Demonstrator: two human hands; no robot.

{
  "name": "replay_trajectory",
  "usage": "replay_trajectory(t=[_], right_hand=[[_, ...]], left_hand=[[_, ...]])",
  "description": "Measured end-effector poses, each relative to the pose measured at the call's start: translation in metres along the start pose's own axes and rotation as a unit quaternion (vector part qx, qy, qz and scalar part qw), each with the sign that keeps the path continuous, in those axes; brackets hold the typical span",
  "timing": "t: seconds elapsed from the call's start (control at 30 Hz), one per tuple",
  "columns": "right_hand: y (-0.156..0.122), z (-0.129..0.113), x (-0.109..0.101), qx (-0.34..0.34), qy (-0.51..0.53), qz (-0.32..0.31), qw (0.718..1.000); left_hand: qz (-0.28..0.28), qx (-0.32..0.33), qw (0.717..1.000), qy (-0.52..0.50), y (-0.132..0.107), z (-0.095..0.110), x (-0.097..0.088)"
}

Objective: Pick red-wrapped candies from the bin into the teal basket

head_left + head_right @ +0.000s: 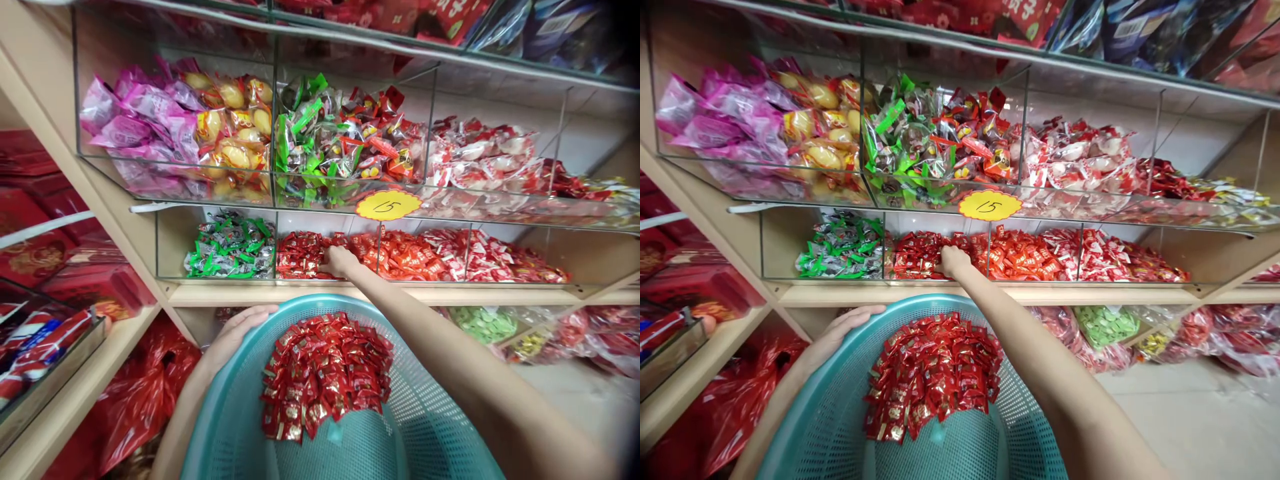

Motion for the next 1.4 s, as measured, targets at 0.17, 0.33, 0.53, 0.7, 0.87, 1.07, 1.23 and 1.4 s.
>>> replay_trajectory(t=[0.17, 0.33, 0.53, 0.7, 0.87, 1.07, 1.23, 1.4], right_hand=[[-0.003, -0.001, -0.001, 0.023, 0.022, 0.011, 0.999], [-0.009, 0.008, -0.010, 0.020, 0.055, 0.054, 0.997], [-0.068, 0.019, -0.055, -0.118, 0.247, 0.191, 0.943], [-0.152, 0.030, -0.034, -0.174, 0.254, 0.109, 0.945], [-0.194, 0.044, 0.025, -0.193, 0.169, 0.034, 0.966], [-0.197, 0.039, 0.052, -0.206, 0.081, -0.010, 0.975], [-0.197, 0.032, 0.059, -0.201, 0.037, -0.033, 0.978], [-0.197, 0.030, 0.067, -0.197, -0.002, -0.036, 0.980]], left_hand=[[-0.001, 0.014, 0.999, 0.031, 0.003, 0.002, -0.003], [-0.006, 0.017, 0.999, 0.039, 0.003, 0.000, -0.002], [0.004, -0.007, 1.000, 0.024, 0.000, -0.004, -0.002], [0.001, -0.005, 0.999, 0.033, 0.002, -0.005, -0.002], [0.023, -0.013, 0.999, 0.029, 0.007, -0.009, -0.006], [-0.001, -0.013, 0.999, 0.036, 0.003, -0.005, -0.002], [-0.002, -0.002, 0.999, 0.034, 0.003, -0.004, -0.005], [-0.003, 0.020, 0.999, 0.037, 0.003, 0.000, -0.005]])
Point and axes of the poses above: each hand's wrist, its own y-axis towards the middle knuckle, its own x-axis out of the palm, z = x × y, the point moved 7 cm from there along y, towards the middle knuckle, and after that the axes turned 4 degrees about -y, right-handed, at the moved point
